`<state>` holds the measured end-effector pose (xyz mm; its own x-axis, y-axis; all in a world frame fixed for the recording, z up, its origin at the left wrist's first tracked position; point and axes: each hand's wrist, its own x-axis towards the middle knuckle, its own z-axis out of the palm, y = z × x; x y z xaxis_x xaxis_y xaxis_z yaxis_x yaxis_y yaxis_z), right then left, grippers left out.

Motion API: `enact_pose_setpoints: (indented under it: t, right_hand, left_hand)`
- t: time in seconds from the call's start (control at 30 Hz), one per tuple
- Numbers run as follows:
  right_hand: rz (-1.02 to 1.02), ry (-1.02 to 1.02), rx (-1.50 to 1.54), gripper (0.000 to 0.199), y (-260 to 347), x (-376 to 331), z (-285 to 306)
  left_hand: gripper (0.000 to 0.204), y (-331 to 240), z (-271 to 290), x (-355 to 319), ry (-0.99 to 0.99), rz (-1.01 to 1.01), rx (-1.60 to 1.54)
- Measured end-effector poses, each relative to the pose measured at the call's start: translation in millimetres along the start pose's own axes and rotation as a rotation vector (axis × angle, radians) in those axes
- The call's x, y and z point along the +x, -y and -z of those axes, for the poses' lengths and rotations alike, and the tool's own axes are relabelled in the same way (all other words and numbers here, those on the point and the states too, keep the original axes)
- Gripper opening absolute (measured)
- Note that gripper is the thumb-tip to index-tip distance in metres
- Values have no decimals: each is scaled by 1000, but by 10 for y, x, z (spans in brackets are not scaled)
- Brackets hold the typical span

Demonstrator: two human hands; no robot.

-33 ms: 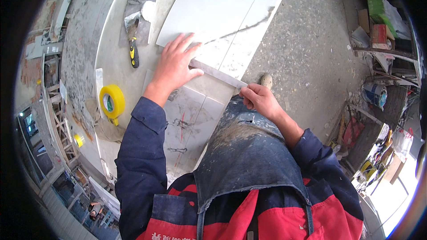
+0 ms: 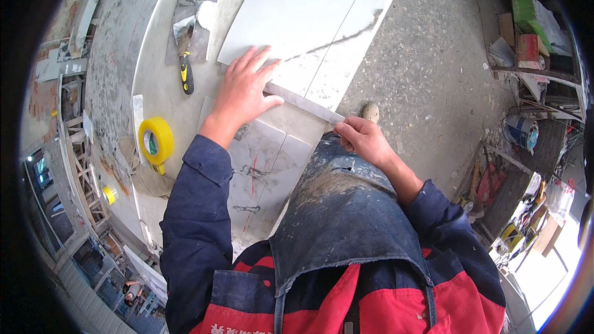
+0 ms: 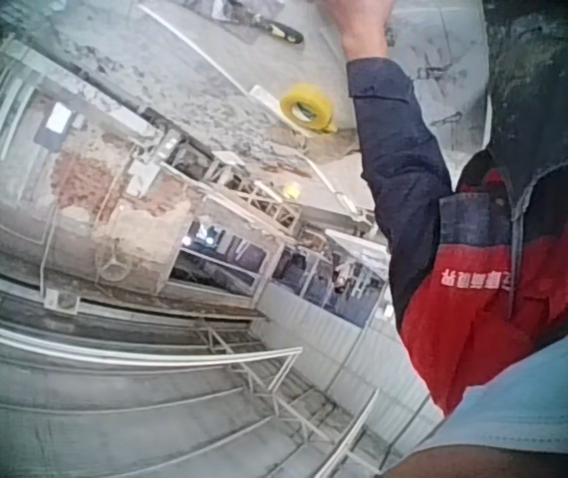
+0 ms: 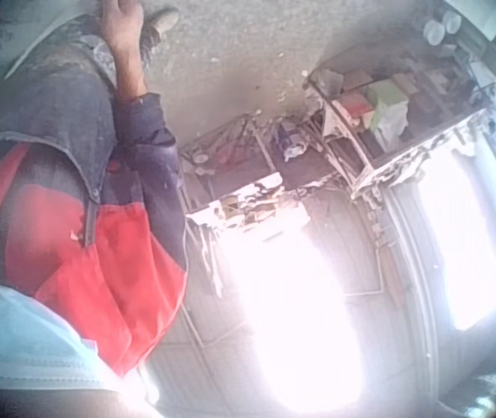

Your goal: The person aligns and fits several white marble-patterned tiles together on a workbench, using a metal straightedge to check edges and a yellow tape roll to mark or secure seams. The person repeatedly adjusts tile positions and applies tape along the joints.

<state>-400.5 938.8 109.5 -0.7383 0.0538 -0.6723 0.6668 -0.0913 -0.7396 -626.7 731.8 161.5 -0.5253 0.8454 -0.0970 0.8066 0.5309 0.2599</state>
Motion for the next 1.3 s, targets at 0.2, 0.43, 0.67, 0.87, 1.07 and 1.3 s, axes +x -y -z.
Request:
enact_pose_setpoints:
  t: [0.2,0.43,0.67,0.87,1.07,1.3]
  right_hand:
    - [458,-325,-739,37,419,-191,105]
    - [760,-294,-1288,78,853,366,-243]
    - [773,-264,-1372,79,917,561,-302]
    - [744,-198,-1409,81,972,560,-333]
    - [702,-176,-1473,80,1035,581,-382]
    - [771,-211,-1242,77,998,365,-255]
  left_hand:
    - [74,-27,14,-25,21,28,36]
    - [75,-58,35,-2,62,37,91]
    - [75,-50,1,17,50,29,92]
    - [74,-48,-11,3,55,25,65]
    - [74,-55,14,-5,33,5,41]
    - [74,-57,14,-20,35,27,62]
